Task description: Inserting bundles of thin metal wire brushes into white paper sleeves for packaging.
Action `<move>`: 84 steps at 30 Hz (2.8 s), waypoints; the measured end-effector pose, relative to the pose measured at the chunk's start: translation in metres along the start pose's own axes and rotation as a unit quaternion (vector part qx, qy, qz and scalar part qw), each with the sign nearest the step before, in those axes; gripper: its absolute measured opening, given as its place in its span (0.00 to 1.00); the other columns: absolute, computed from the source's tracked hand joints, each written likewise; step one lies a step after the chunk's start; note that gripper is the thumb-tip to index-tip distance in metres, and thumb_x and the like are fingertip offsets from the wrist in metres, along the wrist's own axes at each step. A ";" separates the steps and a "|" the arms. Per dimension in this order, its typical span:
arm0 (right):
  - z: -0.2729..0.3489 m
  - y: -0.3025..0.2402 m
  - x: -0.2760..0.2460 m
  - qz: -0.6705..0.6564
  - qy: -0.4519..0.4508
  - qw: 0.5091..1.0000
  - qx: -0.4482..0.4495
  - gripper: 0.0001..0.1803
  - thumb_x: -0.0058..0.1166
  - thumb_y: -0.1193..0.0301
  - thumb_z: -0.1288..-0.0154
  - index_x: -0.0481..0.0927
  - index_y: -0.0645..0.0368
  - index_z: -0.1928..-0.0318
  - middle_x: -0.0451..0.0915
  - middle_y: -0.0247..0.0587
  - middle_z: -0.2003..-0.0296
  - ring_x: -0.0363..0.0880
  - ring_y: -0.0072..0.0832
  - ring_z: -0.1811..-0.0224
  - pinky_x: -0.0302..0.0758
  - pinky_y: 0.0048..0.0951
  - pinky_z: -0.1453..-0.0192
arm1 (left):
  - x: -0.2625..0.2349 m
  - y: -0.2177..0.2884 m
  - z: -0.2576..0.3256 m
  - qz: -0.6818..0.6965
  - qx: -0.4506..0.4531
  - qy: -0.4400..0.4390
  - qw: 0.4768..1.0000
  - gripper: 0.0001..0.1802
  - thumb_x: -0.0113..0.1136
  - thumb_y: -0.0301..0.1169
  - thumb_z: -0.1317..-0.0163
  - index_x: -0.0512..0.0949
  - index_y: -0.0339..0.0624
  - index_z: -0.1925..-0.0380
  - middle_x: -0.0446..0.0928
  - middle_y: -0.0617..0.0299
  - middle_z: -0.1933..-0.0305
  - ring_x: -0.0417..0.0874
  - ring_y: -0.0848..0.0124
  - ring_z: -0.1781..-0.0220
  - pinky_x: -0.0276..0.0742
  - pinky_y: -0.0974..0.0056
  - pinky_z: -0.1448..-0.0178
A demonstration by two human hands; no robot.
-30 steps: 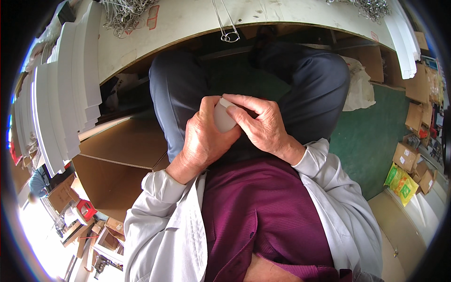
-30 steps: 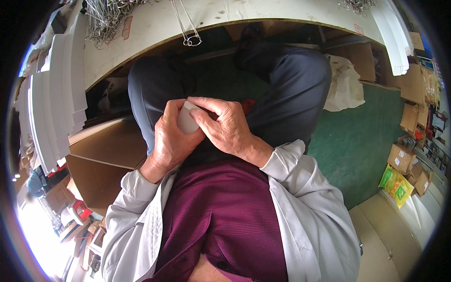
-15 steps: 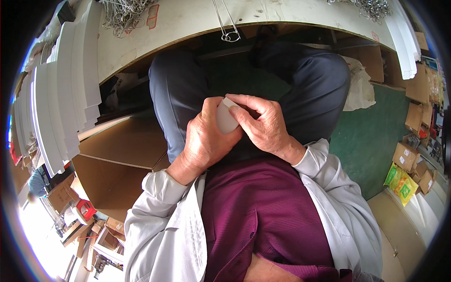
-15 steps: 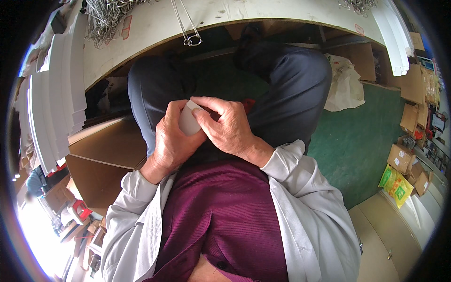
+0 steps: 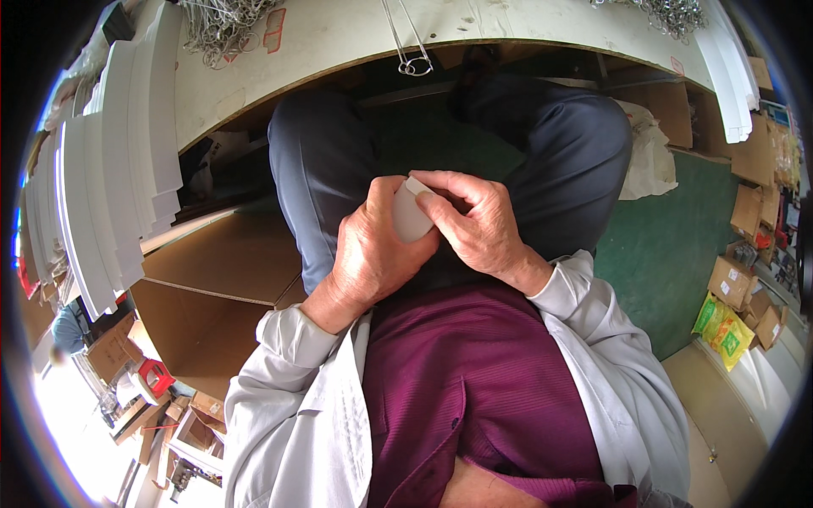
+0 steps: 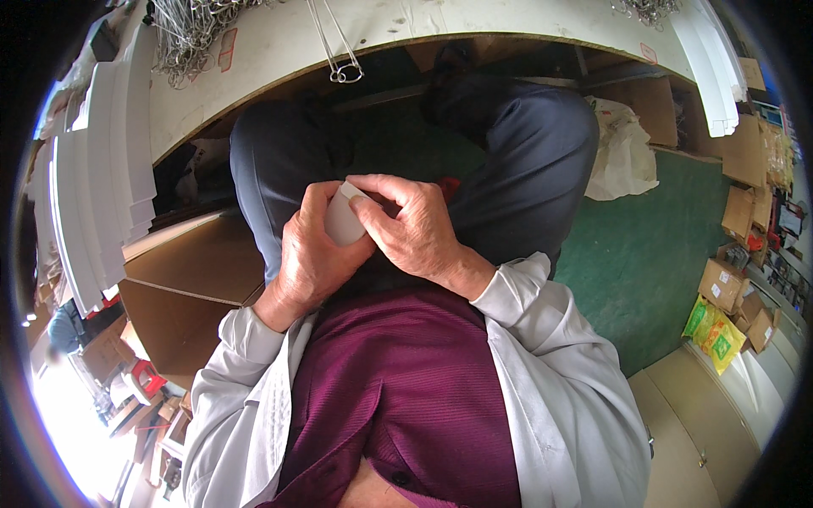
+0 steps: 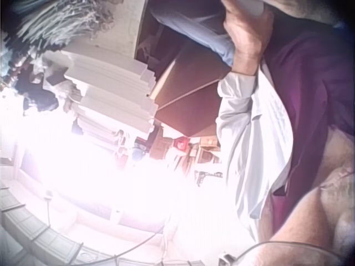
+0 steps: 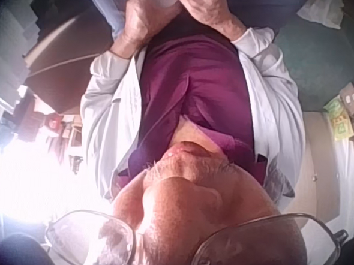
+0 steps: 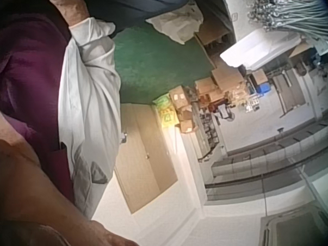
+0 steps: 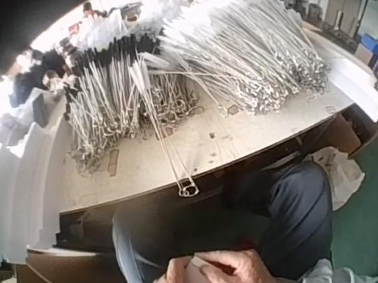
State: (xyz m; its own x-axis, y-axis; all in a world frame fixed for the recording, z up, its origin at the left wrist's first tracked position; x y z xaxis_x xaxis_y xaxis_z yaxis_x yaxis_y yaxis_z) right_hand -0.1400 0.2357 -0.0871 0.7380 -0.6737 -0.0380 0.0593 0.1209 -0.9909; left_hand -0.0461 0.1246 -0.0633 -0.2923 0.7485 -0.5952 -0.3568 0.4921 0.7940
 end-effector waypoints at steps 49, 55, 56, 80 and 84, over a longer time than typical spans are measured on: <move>-0.002 0.004 0.003 0.023 -0.005 1.000 -0.008 0.14 0.62 0.72 0.28 0.86 0.69 0.47 0.91 0.52 0.59 0.91 0.32 0.57 0.86 0.29 0.53 | 0.003 -0.004 0.003 -0.007 0.003 -0.001 1.000 0.30 0.75 0.29 0.47 0.71 0.38 0.46 0.86 0.41 0.60 0.90 0.42 0.58 0.89 0.48 0.56; 0.000 0.005 0.004 0.003 0.002 1.000 0.002 0.13 0.62 0.72 0.28 0.86 0.69 0.49 0.90 0.52 0.61 0.91 0.31 0.59 0.86 0.30 0.57 | 0.003 -0.003 0.005 -0.008 -0.003 -0.003 1.000 0.31 0.75 0.29 0.48 0.71 0.38 0.45 0.86 0.41 0.60 0.90 0.42 0.57 0.89 0.48 0.55; 0.000 0.005 0.004 0.003 0.002 1.000 0.002 0.13 0.62 0.72 0.28 0.86 0.69 0.49 0.90 0.52 0.61 0.91 0.31 0.59 0.86 0.30 0.57 | 0.004 -0.002 0.006 -0.009 -0.003 -0.002 1.000 0.31 0.75 0.29 0.48 0.71 0.38 0.45 0.86 0.41 0.60 0.90 0.42 0.57 0.89 0.48 0.55; 0.002 -0.006 -0.006 -0.006 0.000 1.000 0.016 0.10 0.64 0.70 0.25 0.87 0.66 0.54 0.89 0.36 0.67 0.84 0.14 0.64 0.81 0.21 0.61 | 0.002 0.010 0.006 -0.024 0.021 -0.020 0.999 0.33 0.77 0.29 0.48 0.70 0.37 0.44 0.85 0.40 0.59 0.90 0.41 0.56 0.89 0.48 0.54; 0.008 -0.015 -0.011 0.009 0.008 1.000 -0.015 0.10 0.64 0.71 0.26 0.87 0.66 0.52 0.90 0.44 0.65 0.89 0.22 0.63 0.84 0.26 0.60 | 0.000 0.011 0.007 -0.018 0.020 -0.006 1.000 0.32 0.77 0.30 0.48 0.72 0.38 0.45 0.86 0.41 0.58 0.90 0.43 0.56 0.89 0.50 0.54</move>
State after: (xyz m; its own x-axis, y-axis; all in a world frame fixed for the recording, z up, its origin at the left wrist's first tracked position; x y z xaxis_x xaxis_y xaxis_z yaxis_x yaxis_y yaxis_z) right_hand -0.1437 0.2466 -0.0712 0.7276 -0.6836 -0.0576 0.0259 0.1113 -0.9935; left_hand -0.0440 0.1328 -0.0532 -0.2700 0.7352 -0.6218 -0.3309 0.5356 0.7769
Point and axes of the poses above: each hand's wrist, its own z-axis away from the middle knuckle, its own x-axis out of the palm, y = z × x, the point moved 6 cm from there along -z, towards the middle knuckle
